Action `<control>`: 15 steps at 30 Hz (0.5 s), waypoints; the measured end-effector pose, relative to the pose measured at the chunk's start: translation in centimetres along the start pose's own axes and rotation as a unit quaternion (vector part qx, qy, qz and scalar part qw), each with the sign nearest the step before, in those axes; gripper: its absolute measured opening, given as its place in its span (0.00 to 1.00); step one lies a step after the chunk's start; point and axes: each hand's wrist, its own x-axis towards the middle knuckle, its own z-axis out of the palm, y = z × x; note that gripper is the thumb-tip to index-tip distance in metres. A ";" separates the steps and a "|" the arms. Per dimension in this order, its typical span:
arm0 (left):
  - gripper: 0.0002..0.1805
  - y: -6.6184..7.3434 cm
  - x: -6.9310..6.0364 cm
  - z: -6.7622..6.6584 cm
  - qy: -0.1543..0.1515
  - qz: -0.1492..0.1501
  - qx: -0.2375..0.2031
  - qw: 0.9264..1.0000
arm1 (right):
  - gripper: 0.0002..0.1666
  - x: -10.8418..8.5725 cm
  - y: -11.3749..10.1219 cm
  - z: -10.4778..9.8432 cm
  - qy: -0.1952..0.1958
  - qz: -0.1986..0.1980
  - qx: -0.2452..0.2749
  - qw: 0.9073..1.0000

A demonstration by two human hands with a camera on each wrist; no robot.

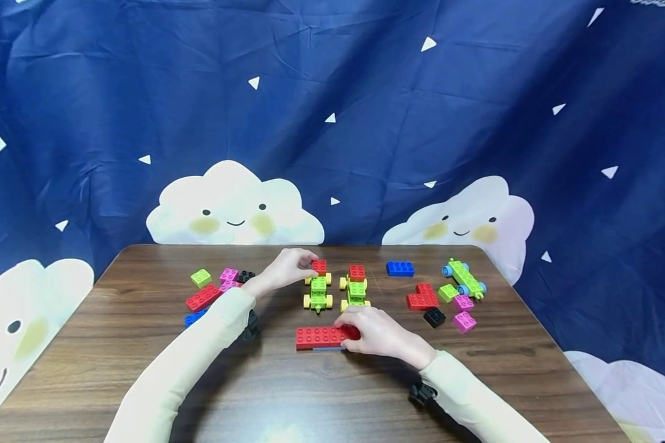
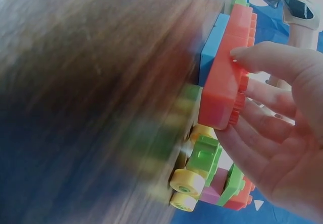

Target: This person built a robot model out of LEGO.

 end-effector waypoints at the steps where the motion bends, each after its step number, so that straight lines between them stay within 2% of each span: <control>1: 0.19 0.0 0.0 -0.1 -0.001 0.000 0.002 1.000 | 0.17 0.0 0.0 0.0 0.001 -0.001 -0.002 1.000; 9: 0.20 0.1 -0.4 -0.7 -0.010 -0.017 0.001 1.000 | 0.17 0.0 0.0 -0.2 0.001 -0.001 -0.006 1.000; 15: 0.21 0.1 -1.2 -0.8 -0.011 -0.017 0.005 1.000 | 0.17 -0.2 0.1 -0.5 0.001 0.002 -0.005 1.000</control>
